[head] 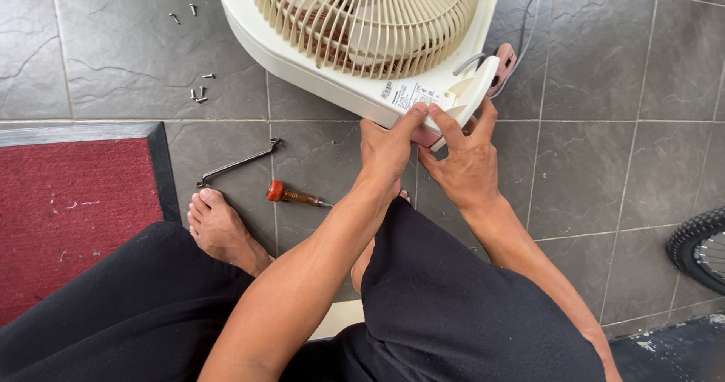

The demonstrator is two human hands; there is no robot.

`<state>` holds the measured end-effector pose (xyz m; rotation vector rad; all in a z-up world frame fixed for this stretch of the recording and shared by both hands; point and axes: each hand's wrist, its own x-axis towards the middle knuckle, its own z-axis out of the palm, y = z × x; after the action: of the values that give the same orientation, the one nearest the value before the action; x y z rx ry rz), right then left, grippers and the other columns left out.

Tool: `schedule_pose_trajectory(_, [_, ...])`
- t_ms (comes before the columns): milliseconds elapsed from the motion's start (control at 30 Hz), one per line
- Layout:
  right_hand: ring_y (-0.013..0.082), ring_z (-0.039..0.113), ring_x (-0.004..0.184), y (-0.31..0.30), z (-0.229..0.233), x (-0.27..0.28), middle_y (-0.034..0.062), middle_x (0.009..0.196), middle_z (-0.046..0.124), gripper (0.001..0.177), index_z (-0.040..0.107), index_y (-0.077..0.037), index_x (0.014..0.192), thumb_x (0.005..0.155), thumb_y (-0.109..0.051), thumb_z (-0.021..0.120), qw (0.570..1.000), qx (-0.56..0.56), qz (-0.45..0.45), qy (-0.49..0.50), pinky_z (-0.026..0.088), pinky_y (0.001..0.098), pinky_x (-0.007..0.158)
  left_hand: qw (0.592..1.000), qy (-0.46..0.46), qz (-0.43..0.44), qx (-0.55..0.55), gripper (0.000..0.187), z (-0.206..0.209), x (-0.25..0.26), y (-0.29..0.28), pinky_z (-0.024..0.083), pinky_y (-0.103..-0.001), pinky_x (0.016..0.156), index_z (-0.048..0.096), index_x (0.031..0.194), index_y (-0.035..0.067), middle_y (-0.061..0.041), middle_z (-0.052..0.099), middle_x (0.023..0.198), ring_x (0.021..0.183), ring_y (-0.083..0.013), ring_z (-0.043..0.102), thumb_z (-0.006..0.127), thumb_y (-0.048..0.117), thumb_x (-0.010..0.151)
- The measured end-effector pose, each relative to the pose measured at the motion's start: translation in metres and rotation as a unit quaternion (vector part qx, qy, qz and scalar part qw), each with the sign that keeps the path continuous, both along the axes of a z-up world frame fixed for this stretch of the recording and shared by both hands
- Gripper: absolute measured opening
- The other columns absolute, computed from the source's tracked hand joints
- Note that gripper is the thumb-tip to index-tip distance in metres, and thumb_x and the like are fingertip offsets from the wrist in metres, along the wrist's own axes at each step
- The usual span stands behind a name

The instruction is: The person assembles a disassembled electric fan on the floor. They connect wires, attach the fan blades to the motor shaft using a wrench, and secure the front grill to the fan housing.

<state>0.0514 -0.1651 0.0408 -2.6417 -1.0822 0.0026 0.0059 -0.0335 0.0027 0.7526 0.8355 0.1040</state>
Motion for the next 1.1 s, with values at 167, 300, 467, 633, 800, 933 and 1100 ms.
schedule_pose_trajectory(167, [0.0435, 0.063, 0.127, -0.003, 0.010, -0.003, 0.0298, 0.154, 0.035, 0.067, 0.059, -0.024, 0.145, 0.084, -0.015, 0.085, 0.999, 0.017, 0.045, 0.025, 0.060, 0.0489, 0.095, 1.000, 0.014, -0.001, -0.005, 0.042, -0.012, -0.002, 0.004, 0.055, -0.037, 0.079, 0.072, 0.106, -0.005, -0.018, 0.075, 0.091, 0.082, -0.0213, 0.071, 0.077, 0.027, 0.081])
schedule_pose_trajectory(300, [0.0405, 0.061, 0.133, -0.031, -0.010, -0.012, 0.0258, 0.154, 0.042, 0.050, 0.062, -0.025, 0.136, 0.091, -0.006, 0.071, 0.987, 0.102, 0.121, 0.024, 0.056, 0.0459, 0.105, 0.997, 0.072, 0.023, -0.012, 0.046, -0.044, -0.017, 0.007, 0.050, -0.034, 0.071, 0.057, 0.112, 0.002, -0.012, 0.070, 0.083, 0.072, -0.0212, 0.069, 0.070, 0.032, 0.079])
schedule_pose_trajectory(467, [0.0326, 0.060, 0.139, -0.035, -0.085, -0.003, 0.0247, 0.160, 0.051, 0.046, 0.053, -0.009, 0.147, 0.106, -0.023, 0.066, 0.791, 0.425, -0.203, 0.392, 0.052, 0.0424, 0.112, 0.997, 0.069, 0.027, -0.013, 0.050, -0.097, -0.049, 0.028, 0.044, -0.033, 0.072, 0.051, 0.117, 0.002, -0.011, 0.066, 0.083, 0.070, -0.0182, 0.064, 0.070, 0.033, 0.083])
schedule_pose_trajectory(633, [0.0317, 0.046, 0.135, 0.012, -0.141, 0.025, 0.0074, 0.158, 0.034, 0.118, 0.003, -0.029, 0.163, 0.075, -0.060, 0.076, 0.564, 0.450, -0.321, 0.613, 0.042, 0.0521, 0.101, 0.995, 0.014, 0.040, -0.092, 0.049, -0.125, -0.072, 0.043, 0.050, -0.035, 0.079, 0.056, 0.124, 0.010, -0.003, 0.065, 0.102, 0.087, -0.0155, 0.062, 0.068, 0.031, 0.081])
schedule_pose_trajectory(800, [0.0288, 0.056, 0.123, 0.047, -0.162, 0.034, 0.0113, 0.143, 0.055, 0.110, 0.022, -0.018, 0.159, 0.073, -0.051, 0.083, 0.561, 0.412, -0.344, 0.630, 0.049, 0.0468, 0.091, 0.997, 0.044, 0.005, -0.063, 0.046, -0.141, -0.096, 0.058, 0.050, -0.037, 0.086, 0.054, 0.126, 0.012, -0.003, 0.064, 0.111, 0.099, -0.0174, 0.060, 0.066, 0.028, 0.084])
schedule_pose_trajectory(933, [0.0187, 0.062, 0.116, 0.046, -0.173, 0.019, 0.0067, 0.132, 0.065, 0.087, 0.043, -0.013, 0.150, 0.080, -0.048, 0.083, 0.559, 0.417, -0.354, 0.623, 0.051, 0.0353, 0.088, 0.996, 0.058, -0.023, -0.068, 0.050, -0.145, -0.109, 0.066, 0.049, -0.036, 0.087, 0.056, 0.130, 0.009, -0.004, 0.066, 0.115, 0.101, -0.0177, 0.062, 0.063, 0.029, 0.085])
schedule_pose_trajectory(1100, [0.0161, 0.065, 0.112, 0.050, -0.175, 0.009, 0.0031, 0.125, 0.067, 0.076, 0.048, -0.017, 0.144, 0.080, -0.044, 0.080, 0.534, 0.442, -0.350, 0.630, 0.054, 0.0327, 0.087, 0.996, 0.055, -0.050, -0.054, 0.051, -0.140, -0.116, 0.077, 0.049, -0.038, 0.091, 0.056, 0.131, 0.011, -0.002, 0.067, 0.119, 0.106, -0.0178, 0.063, 0.068, 0.029, 0.085])
